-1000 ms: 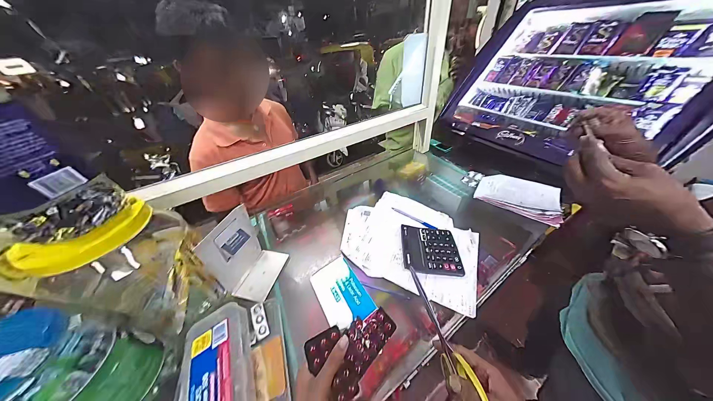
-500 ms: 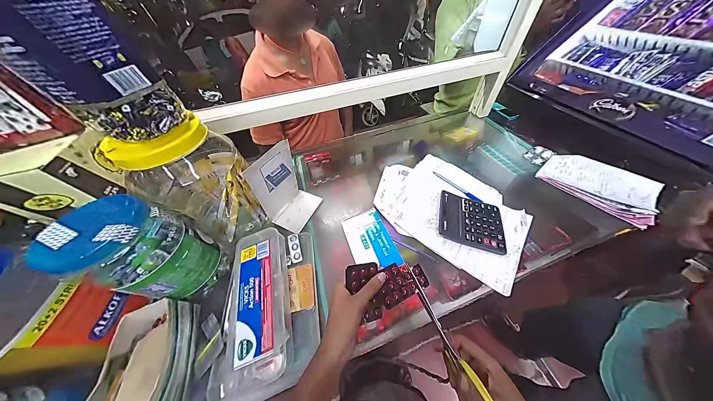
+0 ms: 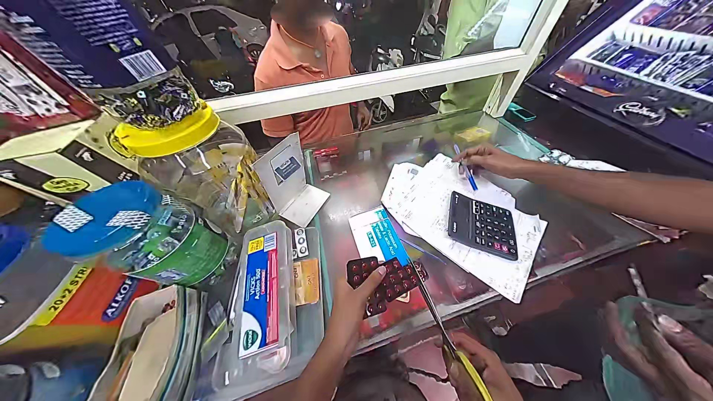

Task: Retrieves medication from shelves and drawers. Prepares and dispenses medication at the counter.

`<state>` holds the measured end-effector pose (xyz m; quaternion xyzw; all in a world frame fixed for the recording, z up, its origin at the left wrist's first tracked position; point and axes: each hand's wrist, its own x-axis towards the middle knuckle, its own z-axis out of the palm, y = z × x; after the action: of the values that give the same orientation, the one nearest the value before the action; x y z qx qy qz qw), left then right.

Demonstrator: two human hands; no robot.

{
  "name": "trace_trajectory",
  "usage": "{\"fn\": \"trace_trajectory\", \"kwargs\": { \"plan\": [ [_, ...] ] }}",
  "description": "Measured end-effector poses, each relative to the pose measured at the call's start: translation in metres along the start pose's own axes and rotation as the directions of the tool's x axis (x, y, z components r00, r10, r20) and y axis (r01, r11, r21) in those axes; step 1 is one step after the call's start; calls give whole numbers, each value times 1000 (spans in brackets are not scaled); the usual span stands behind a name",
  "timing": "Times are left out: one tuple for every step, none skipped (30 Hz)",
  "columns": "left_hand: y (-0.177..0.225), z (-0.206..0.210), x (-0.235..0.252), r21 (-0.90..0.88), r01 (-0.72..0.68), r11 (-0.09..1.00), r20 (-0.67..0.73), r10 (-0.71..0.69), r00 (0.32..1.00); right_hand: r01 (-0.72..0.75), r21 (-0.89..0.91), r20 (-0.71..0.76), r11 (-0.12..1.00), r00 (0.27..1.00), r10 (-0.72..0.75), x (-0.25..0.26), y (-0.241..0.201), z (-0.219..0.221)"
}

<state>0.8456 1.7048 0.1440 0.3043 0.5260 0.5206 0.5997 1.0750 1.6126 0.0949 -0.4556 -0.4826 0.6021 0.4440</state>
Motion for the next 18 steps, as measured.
{"fn": "trace_trajectory", "kwargs": {
  "plan": [
    [0,-1,1,-3,3,1000,-2,-3,1000,-9,1,-2,1000,1000,9,1,-1,1],
    [0,-1,1,-3,4,1000,-3,-4,1000,-21,-1,-8,1000,1000,21,2,-3,1],
    [0,-2,2,-8,6,1000,-1,-6,1000,-33,-9,-11,999,999,33,4,-5,1],
    [0,-2,2,-17,12,1000,-3,-12,1000,-37,-33,-18,999,999,36,5,-7,0],
    [1,-3,2,-25,21,999,-11,-21,1000,-25,-98,-34,995,999,21,7,-10,-2],
    [2,-3,2,-36,30,999,-20,-31,999,5,-223,-68,975,997,-21,11,-14,-5],
    [2,-4,2,-47,40,998,-31,-41,999,33,-404,-111,914,990,-85,16,-21,-8],
    [3,-5,0,-60,45,997,-38,-47,998,44,-593,-151,804,975,-164,22,-29,-11],
    [3,-6,-2,-73,47,996,-40,-50,998,27,-743,-168,669,960,-225,30,-37,-12],
    [3,-7,-6,-81,49,995,-38,-53,998,-16,-831,-185,556,951,-249,37,-47,-10],
    [2,-8,-10,-87,51,995,-39,-54,998,-73,-880,-213,470,944,-251,43,-55,-5],
    [1,-10,-14,-87,52,995,-40,-55,998,-121,-905,-238,408,939,-250,47,-61,1],
    [1,-13,-18,-88,51,995,-43,-55,998,-139,-917,-247,375,934,-257,49,-65,9],
    [1,-17,-22,-95,45,994,-54,-51,997,-138,-918,-244,371,936,-256,49,-68,17],
    [1,-22,-27,-105,39,994,-69,-46,997,-126,-918,-234,377,938,-254,48,-69,24],
    [1,-26,-32,-116,35,993,-79,-44,996,-126,-916,-232,380,941,-248,46,-70,30],
    [1,-30,-37,-119,34,992,-81,-44,996,-131,-917,-237,378,939,-249,46,-70,36],
    [1,-33,-42,-127,33,991,-77,-43,996,-139,-917,-244,375,937,-250,47,-70,39]
  ]
}}
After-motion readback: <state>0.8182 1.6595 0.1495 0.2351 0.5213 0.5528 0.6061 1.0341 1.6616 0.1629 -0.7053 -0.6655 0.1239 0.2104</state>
